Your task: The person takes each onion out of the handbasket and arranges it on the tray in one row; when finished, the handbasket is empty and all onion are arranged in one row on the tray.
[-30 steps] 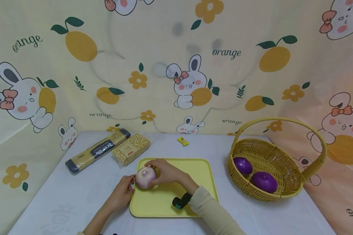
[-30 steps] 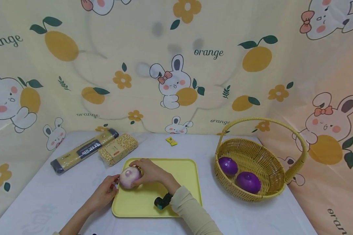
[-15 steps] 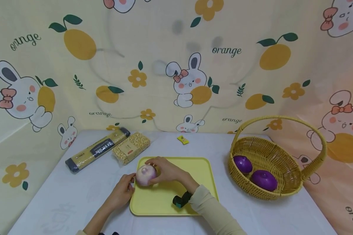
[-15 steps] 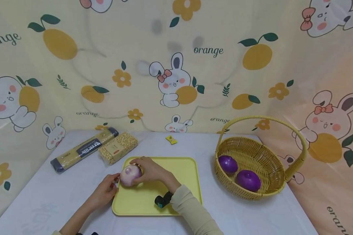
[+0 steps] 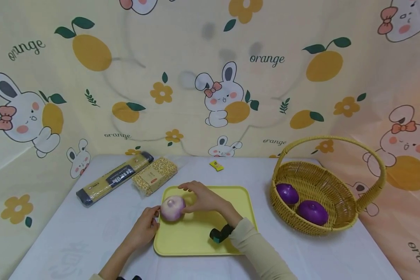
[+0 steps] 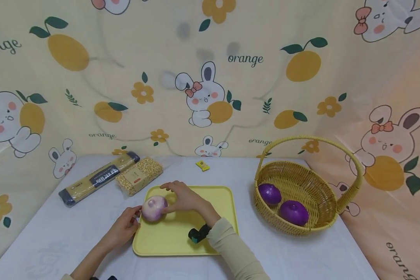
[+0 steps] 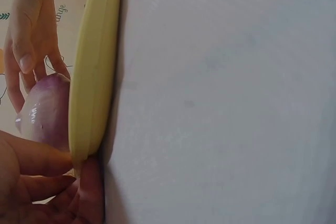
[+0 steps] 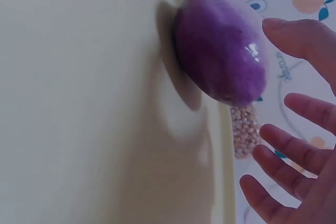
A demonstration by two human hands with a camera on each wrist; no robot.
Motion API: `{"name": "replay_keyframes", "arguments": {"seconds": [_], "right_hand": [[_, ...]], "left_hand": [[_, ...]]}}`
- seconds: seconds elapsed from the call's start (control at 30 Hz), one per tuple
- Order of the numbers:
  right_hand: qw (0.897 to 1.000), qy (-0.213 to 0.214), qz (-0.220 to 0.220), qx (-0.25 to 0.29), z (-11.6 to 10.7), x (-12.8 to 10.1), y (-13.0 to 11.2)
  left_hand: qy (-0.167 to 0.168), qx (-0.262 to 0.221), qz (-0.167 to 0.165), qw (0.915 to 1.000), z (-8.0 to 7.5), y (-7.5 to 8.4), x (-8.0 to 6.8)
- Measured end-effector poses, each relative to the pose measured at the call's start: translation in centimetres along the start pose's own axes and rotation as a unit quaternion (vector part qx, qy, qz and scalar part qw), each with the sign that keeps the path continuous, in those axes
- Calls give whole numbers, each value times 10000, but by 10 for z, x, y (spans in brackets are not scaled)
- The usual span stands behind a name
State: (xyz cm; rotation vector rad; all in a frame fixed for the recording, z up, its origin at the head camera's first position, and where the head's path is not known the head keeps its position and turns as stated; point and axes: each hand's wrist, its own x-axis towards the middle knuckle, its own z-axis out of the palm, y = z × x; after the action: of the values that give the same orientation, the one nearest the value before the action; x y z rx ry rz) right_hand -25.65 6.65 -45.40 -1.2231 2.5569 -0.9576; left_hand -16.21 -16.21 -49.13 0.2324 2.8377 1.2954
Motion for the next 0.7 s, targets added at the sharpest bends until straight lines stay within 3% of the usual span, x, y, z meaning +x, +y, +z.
{"name": "replay_keyframes", "arguments": {"seconds": [0.4,0.7], "right_hand": [[9980,358,-23,525,-22,-15,8],[9960,609,-3,650,-40,-28,12]], "left_hand": [[-12,-27,-95,10000,1,-1,1],[59,-137,176,9997,-1,0,-1]]}}
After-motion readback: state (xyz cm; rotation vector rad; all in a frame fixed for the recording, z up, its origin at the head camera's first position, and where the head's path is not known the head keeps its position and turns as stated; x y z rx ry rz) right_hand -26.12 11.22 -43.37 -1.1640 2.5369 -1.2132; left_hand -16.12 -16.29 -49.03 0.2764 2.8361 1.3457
